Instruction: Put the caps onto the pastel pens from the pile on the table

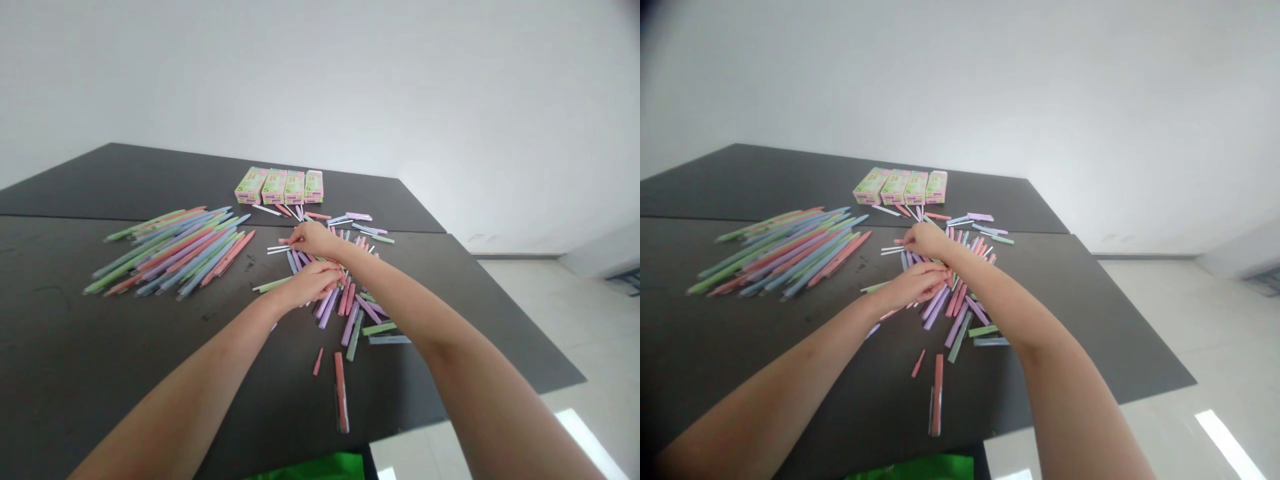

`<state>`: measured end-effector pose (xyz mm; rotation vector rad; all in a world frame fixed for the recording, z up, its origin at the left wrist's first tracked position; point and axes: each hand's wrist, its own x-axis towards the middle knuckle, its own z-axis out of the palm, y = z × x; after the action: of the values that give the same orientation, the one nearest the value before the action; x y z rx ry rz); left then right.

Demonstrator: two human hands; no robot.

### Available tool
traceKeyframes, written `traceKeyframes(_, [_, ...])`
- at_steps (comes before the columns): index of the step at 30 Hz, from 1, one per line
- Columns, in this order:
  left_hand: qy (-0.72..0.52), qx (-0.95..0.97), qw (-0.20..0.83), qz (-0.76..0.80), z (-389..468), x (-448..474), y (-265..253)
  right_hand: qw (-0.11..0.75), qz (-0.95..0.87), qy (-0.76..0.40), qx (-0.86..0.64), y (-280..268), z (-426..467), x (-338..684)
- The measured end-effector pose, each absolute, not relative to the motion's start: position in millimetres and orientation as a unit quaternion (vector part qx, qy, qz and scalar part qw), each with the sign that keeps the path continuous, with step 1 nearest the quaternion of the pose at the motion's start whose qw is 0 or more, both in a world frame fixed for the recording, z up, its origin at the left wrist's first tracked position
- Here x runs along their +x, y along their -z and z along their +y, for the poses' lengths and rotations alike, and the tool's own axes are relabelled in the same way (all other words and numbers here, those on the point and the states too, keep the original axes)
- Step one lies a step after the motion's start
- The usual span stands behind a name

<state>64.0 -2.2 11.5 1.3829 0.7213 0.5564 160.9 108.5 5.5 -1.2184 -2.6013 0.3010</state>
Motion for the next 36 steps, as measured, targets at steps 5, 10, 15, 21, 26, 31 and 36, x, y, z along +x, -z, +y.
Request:
traceKeyframes(5, [-0.244,0.621,0.667,0.330,-2.9,63.7,-14.2,0.102,-0.895,-0.098,-0.423,0.5,111.6,158.4])
traceKeyframes(10, [-0.247,0.631,0.662,0.320,-2.9,62.4,-15.8,0.090,-0.891,-0.078,-0.439,4.9,114.3,157.9])
traceKeyframes(15, [-0.237,0.640,0.659,0.317,-2.1,60.3,-14.8,0.105,-0.895,-0.077,-0.427,-2.8,111.4,165.0])
traceKeyframes(21, [-0.240,0.641,0.660,0.310,4.3,59.6,-10.8,0.280,-0.813,-0.247,-0.447,-23.6,79.5,212.6])
traceKeyframes(26, [-0.249,0.651,0.642,0.318,10.2,59.2,-8.5,0.434,-0.690,-0.421,-0.398,-20.5,54.6,243.5])
traceKeyframes(31, [-0.256,0.658,0.628,0.327,12.3,55.5,-5.4,0.505,-0.595,-0.487,-0.392,-9.2,53.8,246.0])
traceKeyframes(36, [-0.279,0.651,0.622,0.334,9.5,53.8,-6.0,0.539,-0.515,-0.542,-0.387,-4.8,51.3,247.8])
